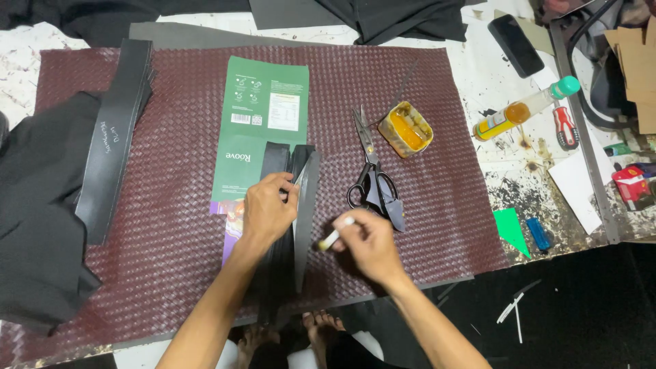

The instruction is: Assembling a small leather pouch by gluing edges, folding the material, and trimming excess with scissors

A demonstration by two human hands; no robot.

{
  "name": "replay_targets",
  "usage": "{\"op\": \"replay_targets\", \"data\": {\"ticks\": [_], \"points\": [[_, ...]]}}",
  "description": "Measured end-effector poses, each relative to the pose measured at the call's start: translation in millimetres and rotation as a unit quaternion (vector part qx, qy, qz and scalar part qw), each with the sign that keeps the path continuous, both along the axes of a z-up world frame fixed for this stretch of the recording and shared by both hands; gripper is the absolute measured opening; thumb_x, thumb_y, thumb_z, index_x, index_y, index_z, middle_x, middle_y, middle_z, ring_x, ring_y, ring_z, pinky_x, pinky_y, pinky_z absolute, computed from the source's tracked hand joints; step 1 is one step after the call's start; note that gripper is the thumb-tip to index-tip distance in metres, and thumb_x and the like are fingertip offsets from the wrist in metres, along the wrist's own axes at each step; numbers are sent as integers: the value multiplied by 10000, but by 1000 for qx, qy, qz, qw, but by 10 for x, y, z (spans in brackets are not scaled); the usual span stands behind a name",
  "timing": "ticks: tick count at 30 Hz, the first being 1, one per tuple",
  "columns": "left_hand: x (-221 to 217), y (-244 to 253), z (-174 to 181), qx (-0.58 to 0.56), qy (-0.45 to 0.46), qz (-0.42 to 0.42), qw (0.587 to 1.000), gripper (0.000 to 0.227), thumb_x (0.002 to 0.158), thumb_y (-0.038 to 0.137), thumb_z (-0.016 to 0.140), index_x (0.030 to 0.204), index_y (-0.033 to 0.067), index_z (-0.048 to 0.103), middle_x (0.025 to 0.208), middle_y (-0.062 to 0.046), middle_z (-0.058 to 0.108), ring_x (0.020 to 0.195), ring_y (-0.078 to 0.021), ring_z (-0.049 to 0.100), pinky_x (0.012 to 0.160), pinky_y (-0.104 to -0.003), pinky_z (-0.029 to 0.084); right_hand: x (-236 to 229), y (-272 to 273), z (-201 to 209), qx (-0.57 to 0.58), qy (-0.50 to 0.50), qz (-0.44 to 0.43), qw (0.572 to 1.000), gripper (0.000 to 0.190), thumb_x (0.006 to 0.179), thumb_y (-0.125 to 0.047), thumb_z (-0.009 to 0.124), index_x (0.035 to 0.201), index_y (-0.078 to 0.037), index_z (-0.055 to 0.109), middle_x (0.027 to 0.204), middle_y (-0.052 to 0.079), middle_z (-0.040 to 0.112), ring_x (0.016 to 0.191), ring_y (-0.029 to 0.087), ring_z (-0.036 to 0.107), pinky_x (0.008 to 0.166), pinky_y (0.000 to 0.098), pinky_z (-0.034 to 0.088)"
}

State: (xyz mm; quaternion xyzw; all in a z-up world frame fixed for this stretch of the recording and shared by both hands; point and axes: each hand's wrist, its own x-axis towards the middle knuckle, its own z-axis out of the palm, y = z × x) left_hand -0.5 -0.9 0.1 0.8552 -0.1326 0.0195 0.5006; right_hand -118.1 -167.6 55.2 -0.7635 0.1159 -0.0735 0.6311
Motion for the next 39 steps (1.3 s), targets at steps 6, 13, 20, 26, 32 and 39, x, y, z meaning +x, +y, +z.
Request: {"op": "replay_targets", "data": {"ticks": [6, 13, 20, 26, 32, 39], "points": [[295, -76, -87, 0, -107, 10, 994, 98, 886, 84, 784, 833, 14, 740, 1004, -175, 745, 883, -363, 739, 645, -343, 642, 752, -1349, 253, -319, -187, -224, 902, 179, 962, -46, 738, 1136, -31, 777, 1018, 217, 754, 1022, 362, 712, 888, 429, 526], [380, -54, -103, -52, -96, -19, 994, 277, 817, 122, 881, 889, -30, 662, 1016, -234, 711, 931, -402, 730, 719, -349, 652, 1232, -1924, -91, -426, -52, -172, 887, 133, 877, -253, 835, 1000, -203, 820, 846, 68, 764, 860, 332, 739, 716, 394, 554], [369, 29, 77, -29, -79, -85, 993, 140, 870, 73, 791, 975, 34, 707, 1131, -182, 681, 1052, -379, 717, 846, -391, 635, 995, -1836, 181, -388, -61, -198, 898, 110, 891, -184, 820, 988, -133, 820, 864, 126, 760, 826, 335, 734, 687, 386, 544], [296, 36, 276, 209, -9, -104, 972, 468, 861, 401, 764, 1258, 166, 683, 1120, -102, 648, 944, -322, 720, 781, -455, 606, 780, -2015, 202, -388, -30, -198, 900, 95, 873, -219, 837, 948, -163, 819, 825, 95, 750, 764, 283, 726, 669, 371, 532], [269, 54, 297, 137, 63, -151, 977, 525, 842, 80, 698, 1355, 62, 590, 873, -147, 720, 831, -356, 743, 766, -483, 586, 777, -1868, 199, -232, 27, -181, 955, 125, 859, -237, 825, 949, -153, 804, 681, 25, 702, 596, 106, 601, 568, 249, 482], [345, 128, 12, 137, 13, -62, 989, 118, 855, 256, 797, 929, 171, 765, 839, -60, 732, 778, -246, 744, 766, -399, 581, 726, -622, 277, -2, 16, -120, 993, 189, 857, -143, 806, 1009, -33, 787, 675, 64, 722, 484, 81, 569, 473, 212, 493]]}}
